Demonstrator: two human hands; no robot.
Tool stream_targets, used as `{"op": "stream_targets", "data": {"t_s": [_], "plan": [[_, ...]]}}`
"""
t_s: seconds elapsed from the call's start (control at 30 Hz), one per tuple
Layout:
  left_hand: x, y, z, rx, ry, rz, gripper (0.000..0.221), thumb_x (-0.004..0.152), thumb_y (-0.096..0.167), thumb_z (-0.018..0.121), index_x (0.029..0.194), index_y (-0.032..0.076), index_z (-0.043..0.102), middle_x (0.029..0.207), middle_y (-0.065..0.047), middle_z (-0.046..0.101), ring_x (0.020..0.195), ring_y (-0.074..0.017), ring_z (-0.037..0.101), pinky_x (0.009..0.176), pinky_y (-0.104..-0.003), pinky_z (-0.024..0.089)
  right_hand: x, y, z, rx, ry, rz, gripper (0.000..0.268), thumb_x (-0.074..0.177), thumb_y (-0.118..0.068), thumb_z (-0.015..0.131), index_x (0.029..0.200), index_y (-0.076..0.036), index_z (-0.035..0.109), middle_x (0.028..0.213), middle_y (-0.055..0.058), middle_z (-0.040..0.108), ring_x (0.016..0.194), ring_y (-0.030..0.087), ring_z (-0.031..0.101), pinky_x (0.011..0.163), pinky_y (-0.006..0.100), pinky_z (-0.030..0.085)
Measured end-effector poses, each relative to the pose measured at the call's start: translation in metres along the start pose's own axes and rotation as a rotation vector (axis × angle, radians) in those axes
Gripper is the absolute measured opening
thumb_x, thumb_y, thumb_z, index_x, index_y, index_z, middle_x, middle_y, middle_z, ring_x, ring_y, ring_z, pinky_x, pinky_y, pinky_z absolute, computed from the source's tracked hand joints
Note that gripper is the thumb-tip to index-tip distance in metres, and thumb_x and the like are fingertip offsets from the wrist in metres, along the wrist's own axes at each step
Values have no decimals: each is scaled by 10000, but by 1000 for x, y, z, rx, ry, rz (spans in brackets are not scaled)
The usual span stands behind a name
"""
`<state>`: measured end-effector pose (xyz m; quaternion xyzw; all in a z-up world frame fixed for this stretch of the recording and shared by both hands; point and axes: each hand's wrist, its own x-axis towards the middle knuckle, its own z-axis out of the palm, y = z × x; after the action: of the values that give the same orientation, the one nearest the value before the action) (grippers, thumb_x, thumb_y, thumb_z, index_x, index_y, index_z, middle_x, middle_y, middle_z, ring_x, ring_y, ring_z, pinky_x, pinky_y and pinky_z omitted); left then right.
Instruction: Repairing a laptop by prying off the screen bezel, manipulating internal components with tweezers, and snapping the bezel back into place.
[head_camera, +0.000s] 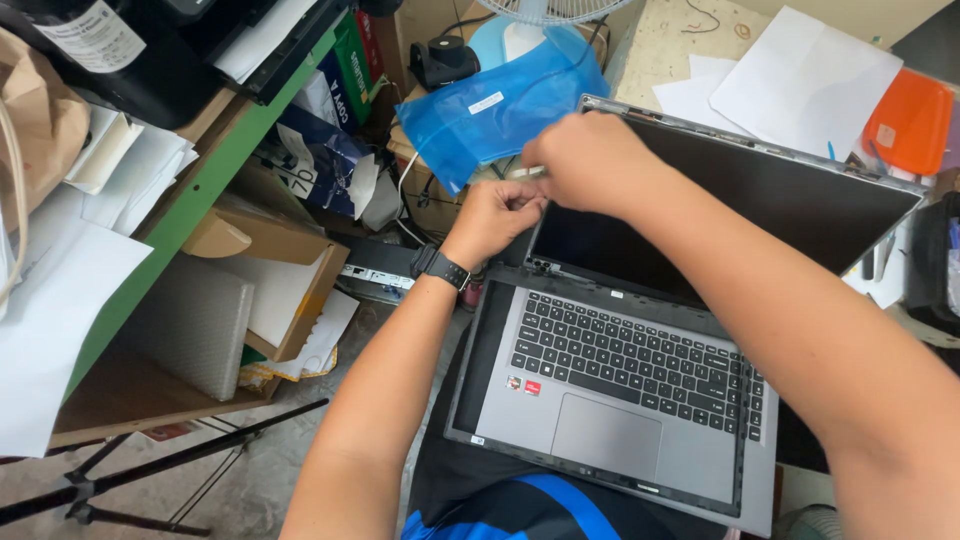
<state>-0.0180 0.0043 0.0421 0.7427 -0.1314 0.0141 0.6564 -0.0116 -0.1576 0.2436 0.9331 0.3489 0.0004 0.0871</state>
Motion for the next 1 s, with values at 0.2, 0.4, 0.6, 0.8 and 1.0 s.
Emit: {"op": "stream_targets", "data": {"t_s": [0.2,0.4,0.6,0.8,1.0], "plan": [[-6,28,-8,70,-41,47,137,1003,180,817,1036,109,929,892,77,862,802,11,672,715,-237,541,-61,-1,-32,551,320,66,216,1050,-211,866,1249,-132,890,1159,29,893,1010,227,781,899,406,567],[-4,50,-9,181,-39,30,99,925,170,818,981,156,898,821,85,819,778,-33,710,741,-258,587,-139,-14,-25,775,456,296,151,1082,-179,895,1228,-141,902,1022,-40,856,707,65,532,717,261,455],[3,80,-8,256,-24,9,219,863,148,782,1043,167,906,849,64,860,794,-66,790,790,-277,652,-192,-24,-1,974,528,581,89,1118,-151,866,1202,-126,884,736,-86,567,701,25,413,671,230,344],[20,91,-7,333,1,28,162,841,153,769,936,197,893,798,86,844,780,-59,784,759,-282,614,-216,-35,29,1045,577,664,66,1095,-140,873,1159,-139,887,731,-107,602,669,3,388,629,216,301],[44,88,-5,261,62,63,176,861,196,856,1025,160,907,814,-3,866,761,-153,854,716,-329,672,-226,-45,55,1207,664,641,147,1039,-37,876,1170,-90,914,713,-14,744,670,30,509,612,217,409]]}}
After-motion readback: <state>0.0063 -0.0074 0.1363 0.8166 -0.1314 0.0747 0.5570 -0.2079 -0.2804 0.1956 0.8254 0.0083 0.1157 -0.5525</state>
